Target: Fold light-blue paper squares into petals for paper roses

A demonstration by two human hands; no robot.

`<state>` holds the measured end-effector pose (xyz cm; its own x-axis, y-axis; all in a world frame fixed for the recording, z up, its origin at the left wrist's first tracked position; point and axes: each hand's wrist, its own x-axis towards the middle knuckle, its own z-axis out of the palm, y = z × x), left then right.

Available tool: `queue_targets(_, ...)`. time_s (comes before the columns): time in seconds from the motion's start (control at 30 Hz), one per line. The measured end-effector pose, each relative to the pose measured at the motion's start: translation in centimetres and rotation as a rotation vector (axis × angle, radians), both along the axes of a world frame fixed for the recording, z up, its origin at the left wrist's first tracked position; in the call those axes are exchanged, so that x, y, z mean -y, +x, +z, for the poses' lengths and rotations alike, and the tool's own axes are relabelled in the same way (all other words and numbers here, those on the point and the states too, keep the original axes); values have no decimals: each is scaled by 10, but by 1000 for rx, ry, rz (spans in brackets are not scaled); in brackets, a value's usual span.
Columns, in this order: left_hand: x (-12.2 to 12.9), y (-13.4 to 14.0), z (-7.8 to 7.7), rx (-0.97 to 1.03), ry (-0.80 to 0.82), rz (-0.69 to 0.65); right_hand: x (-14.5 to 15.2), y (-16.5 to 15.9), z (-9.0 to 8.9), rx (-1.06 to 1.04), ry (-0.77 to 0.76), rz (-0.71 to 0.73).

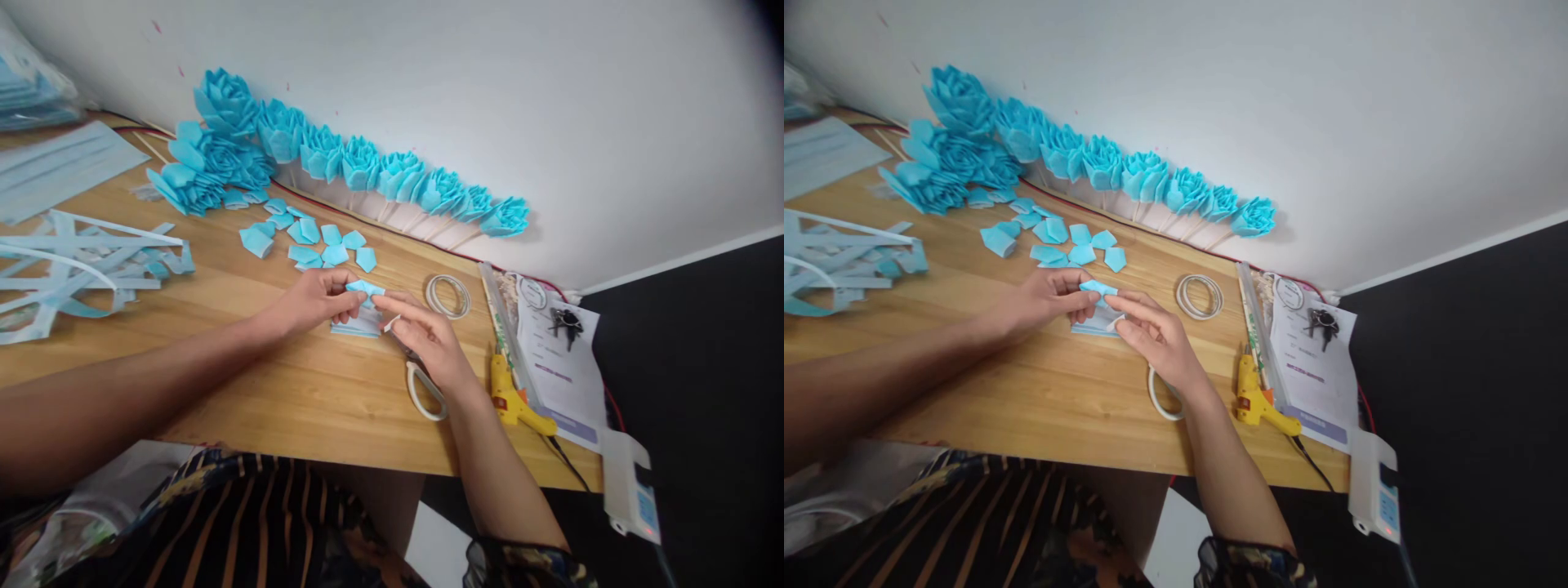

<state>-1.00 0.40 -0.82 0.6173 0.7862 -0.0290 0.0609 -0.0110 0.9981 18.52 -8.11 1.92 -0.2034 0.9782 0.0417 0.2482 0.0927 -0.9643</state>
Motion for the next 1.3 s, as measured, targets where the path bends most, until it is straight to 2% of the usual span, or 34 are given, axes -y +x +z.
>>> queue_targets(0.13, 0, 0, 0, -6, 9, 6, 0, 1, -1, 24, -7, -22)
queue_targets(0.3, 1, 0, 4, -20, -28, 13, -2, 4, -4, 2, 53, -72)
queue_targets(0.53, 2, 0, 5, -5, -37, 2, -1, 1, 0, 71, 20, -40)
queue_targets(1.3, 2, 2, -1, 62, -46, -7, -1, 0, 0, 47, 40, -25)
